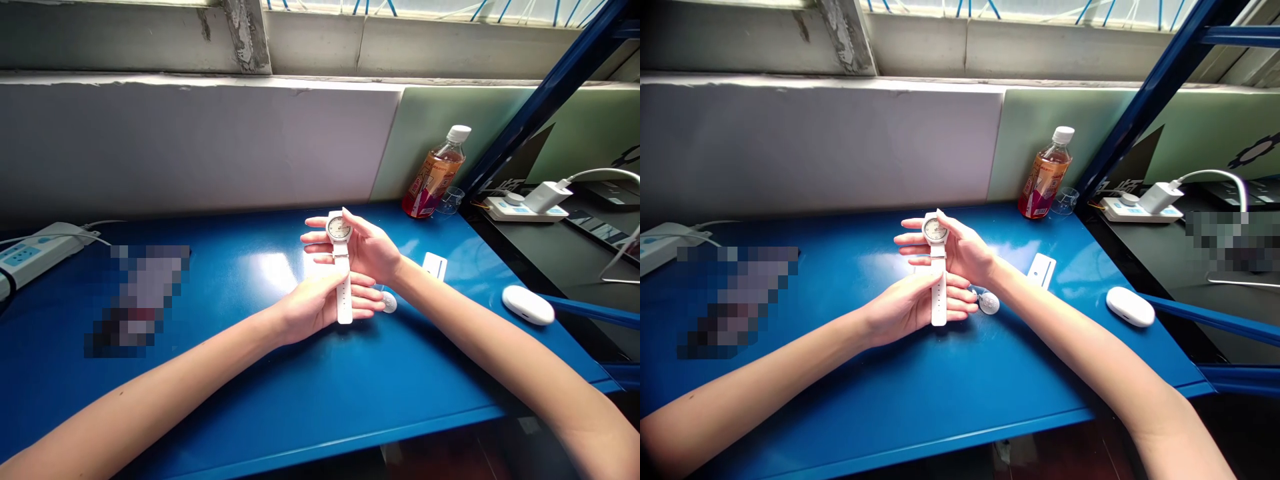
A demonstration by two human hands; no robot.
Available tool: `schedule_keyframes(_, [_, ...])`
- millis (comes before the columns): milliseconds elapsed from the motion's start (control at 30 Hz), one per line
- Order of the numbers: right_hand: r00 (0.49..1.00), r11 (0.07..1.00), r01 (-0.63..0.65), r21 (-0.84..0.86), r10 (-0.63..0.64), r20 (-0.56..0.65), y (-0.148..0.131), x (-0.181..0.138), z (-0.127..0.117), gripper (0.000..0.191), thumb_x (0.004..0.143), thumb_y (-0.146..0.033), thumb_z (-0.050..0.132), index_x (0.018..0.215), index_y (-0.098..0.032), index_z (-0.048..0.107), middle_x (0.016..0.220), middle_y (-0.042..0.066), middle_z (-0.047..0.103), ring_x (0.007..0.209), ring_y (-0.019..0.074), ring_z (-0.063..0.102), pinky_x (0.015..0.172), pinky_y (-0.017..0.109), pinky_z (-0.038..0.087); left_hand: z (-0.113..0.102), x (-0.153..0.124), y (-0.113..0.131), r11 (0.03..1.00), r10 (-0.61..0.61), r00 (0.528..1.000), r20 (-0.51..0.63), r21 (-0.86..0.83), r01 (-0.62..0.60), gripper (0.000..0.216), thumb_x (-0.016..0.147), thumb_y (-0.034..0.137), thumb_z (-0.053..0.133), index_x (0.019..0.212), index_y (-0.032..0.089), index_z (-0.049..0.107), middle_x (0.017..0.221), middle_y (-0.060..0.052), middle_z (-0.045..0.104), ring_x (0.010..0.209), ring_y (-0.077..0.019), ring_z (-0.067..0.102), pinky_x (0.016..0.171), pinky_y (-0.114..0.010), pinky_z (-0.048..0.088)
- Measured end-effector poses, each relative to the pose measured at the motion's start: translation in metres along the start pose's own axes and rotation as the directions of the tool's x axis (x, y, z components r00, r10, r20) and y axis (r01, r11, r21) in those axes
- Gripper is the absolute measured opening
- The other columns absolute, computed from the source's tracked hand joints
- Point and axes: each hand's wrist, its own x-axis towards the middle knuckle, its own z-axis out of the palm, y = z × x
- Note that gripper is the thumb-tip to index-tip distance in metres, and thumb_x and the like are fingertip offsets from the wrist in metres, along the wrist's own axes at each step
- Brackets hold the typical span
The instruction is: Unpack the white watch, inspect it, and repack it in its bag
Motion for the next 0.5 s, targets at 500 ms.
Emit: schedule_keyframes(500, [0.997, 0.998, -0.059, 0.027, 0.058, 0.058, 0.0034, 0.002, -0.0049, 0.063, 0.106, -0.044, 0.016, 0.117, -0.01, 0.067, 0.116, 0.016, 0.074, 0.1, 0.0231, 0.073, 0.091, 0.039, 0.057, -0.0062, -0.0015, -0.0054, 0.999, -0.038, 0.998, 0.056, -0.003, 0.038, 0.039, 0.102, 0.035, 0.051, 0.108, 0.003, 0.071, 0.106, -0.023, 0.075, 0.094, -0.0274, 0.075, 0.092, -0.04, 0.055])
